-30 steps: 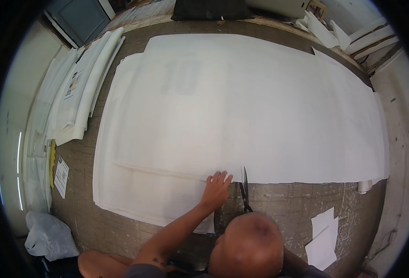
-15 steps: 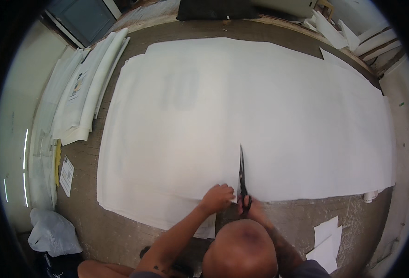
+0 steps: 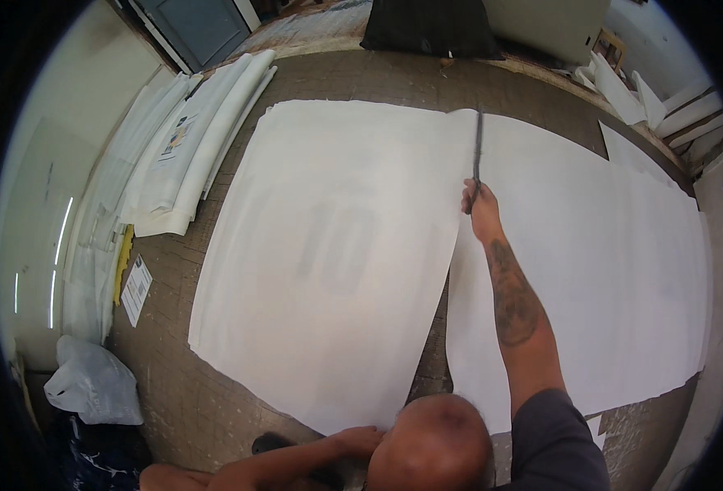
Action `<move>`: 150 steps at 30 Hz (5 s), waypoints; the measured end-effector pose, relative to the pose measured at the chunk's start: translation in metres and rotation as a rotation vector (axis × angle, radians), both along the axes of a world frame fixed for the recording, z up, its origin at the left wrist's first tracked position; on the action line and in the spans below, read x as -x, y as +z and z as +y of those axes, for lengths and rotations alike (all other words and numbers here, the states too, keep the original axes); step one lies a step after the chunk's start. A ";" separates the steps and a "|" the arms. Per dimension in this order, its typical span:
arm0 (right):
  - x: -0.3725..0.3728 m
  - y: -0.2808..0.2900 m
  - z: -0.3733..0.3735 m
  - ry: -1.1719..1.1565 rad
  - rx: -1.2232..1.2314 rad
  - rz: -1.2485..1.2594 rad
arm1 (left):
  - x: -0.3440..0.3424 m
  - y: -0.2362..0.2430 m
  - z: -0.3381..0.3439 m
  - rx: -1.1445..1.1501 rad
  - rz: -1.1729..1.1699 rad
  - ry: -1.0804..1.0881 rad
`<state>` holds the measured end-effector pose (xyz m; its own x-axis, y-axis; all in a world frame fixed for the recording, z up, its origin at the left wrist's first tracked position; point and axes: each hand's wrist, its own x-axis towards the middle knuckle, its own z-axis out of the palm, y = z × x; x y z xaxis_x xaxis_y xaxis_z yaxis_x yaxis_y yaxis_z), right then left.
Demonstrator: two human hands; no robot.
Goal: The person sits on the floor and uses shears to cut a large white sheet into smaller pieces. After cutting, the person stacks the pieces, places them on a nearby stack, and then moves to a roll stand to unroll a new sheet of white material.
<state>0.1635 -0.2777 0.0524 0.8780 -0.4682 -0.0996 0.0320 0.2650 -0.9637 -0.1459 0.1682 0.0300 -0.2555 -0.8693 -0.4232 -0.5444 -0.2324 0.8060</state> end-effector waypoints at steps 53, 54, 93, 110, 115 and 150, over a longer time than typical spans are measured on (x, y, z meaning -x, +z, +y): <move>0.200 0.000 0.053 -0.354 1.031 0.302 | -0.042 0.015 -0.051 -0.167 -0.251 0.686; 0.172 0.020 0.059 -0.353 0.914 0.278 | -0.039 0.016 -0.069 -0.203 -0.059 0.784; 0.476 -0.011 0.233 0.036 -0.657 0.676 | -0.118 -0.026 -0.167 0.343 -0.771 0.887; 0.261 -0.041 0.144 0.179 -0.063 0.463 | -0.110 0.011 -0.125 0.512 -0.599 0.752; 0.136 -0.054 0.074 0.186 0.117 0.458 | -0.078 0.030 -0.101 0.522 -0.416 0.632; 0.147 0.034 0.085 -0.376 0.857 0.132 | -0.035 -0.027 -0.121 0.040 0.577 0.829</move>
